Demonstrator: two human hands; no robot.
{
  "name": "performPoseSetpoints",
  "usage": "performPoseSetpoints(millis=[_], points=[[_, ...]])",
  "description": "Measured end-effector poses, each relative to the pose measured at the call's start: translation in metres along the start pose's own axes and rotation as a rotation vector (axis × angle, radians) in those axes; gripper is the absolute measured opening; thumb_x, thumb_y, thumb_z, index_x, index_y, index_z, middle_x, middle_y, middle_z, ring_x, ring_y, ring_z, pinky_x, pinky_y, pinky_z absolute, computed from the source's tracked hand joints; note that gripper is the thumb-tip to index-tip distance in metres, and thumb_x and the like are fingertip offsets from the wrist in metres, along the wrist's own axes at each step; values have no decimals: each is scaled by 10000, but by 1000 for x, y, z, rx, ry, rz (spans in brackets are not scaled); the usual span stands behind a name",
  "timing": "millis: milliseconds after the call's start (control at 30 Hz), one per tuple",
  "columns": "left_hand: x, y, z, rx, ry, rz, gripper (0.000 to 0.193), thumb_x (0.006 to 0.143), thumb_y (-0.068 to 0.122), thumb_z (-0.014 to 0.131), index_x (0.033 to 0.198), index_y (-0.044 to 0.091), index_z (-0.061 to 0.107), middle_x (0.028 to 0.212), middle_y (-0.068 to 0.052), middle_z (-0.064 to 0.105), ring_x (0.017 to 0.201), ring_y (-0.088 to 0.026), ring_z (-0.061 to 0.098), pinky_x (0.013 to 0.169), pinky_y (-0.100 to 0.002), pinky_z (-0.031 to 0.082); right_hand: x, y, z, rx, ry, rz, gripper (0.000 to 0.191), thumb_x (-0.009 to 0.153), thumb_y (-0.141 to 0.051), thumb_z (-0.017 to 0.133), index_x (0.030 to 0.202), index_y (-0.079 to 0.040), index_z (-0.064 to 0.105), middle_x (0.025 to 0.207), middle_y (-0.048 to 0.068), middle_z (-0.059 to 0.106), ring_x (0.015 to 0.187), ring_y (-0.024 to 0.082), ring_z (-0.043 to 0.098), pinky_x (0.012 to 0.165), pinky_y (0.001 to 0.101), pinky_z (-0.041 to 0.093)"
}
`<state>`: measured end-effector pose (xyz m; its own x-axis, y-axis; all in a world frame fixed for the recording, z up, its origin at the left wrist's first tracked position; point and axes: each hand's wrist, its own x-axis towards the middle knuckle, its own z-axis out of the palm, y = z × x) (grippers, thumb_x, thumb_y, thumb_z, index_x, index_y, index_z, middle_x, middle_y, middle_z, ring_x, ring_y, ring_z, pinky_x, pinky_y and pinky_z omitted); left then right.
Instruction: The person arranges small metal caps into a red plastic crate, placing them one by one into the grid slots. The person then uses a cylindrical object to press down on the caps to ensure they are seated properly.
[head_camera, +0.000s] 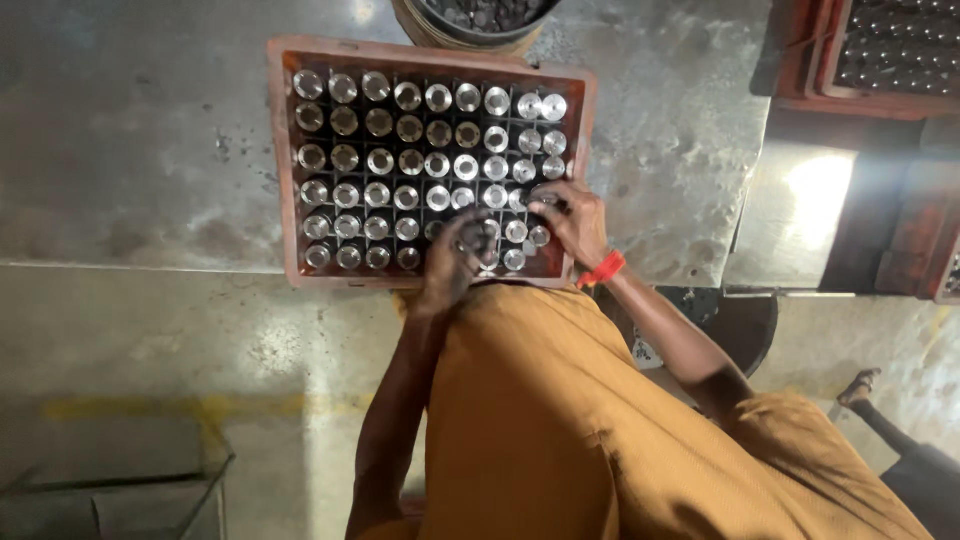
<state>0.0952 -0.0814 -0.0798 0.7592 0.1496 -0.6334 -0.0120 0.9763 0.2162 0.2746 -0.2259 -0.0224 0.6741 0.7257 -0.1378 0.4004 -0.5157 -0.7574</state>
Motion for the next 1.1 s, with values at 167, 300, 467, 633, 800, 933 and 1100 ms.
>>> performPoseSetpoints(millis=[167, 300, 467, 633, 800, 933, 1100], points=[[7, -3, -17, 6, -197, 194, 238, 1087, 278, 563, 1188, 68, 609, 912, -44, 657, 624, -133, 565, 502, -255, 418, 14, 6, 0, -364, 29, -478, 109, 899, -199, 752, 971, -121, 778, 1040, 87, 769, 939, 304, 641, 828, 459, 505], [5, -7, -14, 128, -113, 191, 333, 1095, 294, 517, 1317, 58, 589, 832, 2, 563, 578, -57, 456, 485, -196, 357, 26, 5, 11, -359, -33, -188, 154, 885, -260, 781, 954, -124, 805, 838, 125, 723, 805, 305, 616, 764, 466, 488], [-3, 0, -1, 308, -130, 202, 438, 1118, 288, 492, 1505, 84, 508, 867, 26, 521, 631, -30, 432, 532, -173, 355, 25, -2, 10, -175, -10, -227, 140, 949, -215, 751, 1021, -100, 787, 946, 113, 765, 873, 274, 658, 800, 434, 525], [2, -16, 11, 467, -219, 112, 511, 1034, 250, 572, 1515, 149, 432, 920, 16, 586, 630, -32, 473, 492, -174, 361, -4, -11, 10, 441, -381, 171, 309, 892, -195, 729, 1195, -133, 717, 1224, -8, 706, 846, 102, 650, 702, 268, 533], [14, -33, 2, 510, -126, 99, 400, 1089, 269, 567, 1432, 64, 547, 937, -12, 612, 684, -61, 543, 530, -204, 401, -19, 1, 3, 427, -58, 188, 310, 838, -179, 845, 1115, -79, 751, 1011, 64, 761, 853, 116, 648, 768, 277, 549], [13, -26, -8, 358, -112, 167, 324, 1095, 266, 498, 1347, 76, 575, 924, -55, 671, 679, -109, 571, 568, -257, 459, -20, 16, -11, 54, 158, 37, 226, 874, -157, 836, 1081, -87, 776, 1087, 84, 751, 982, 198, 676, 869, 355, 555], [12, -17, -6, 255, -64, 192, 213, 1117, 280, 459, 1197, 101, 543, 931, -105, 722, 632, -114, 553, 542, -257, 449, -14, 16, -9, -284, 146, -317, 150, 814, -107, 843, 956, -112, 796, 1092, 118, 664, 1038, 315, 566, 901, 438, 470]])
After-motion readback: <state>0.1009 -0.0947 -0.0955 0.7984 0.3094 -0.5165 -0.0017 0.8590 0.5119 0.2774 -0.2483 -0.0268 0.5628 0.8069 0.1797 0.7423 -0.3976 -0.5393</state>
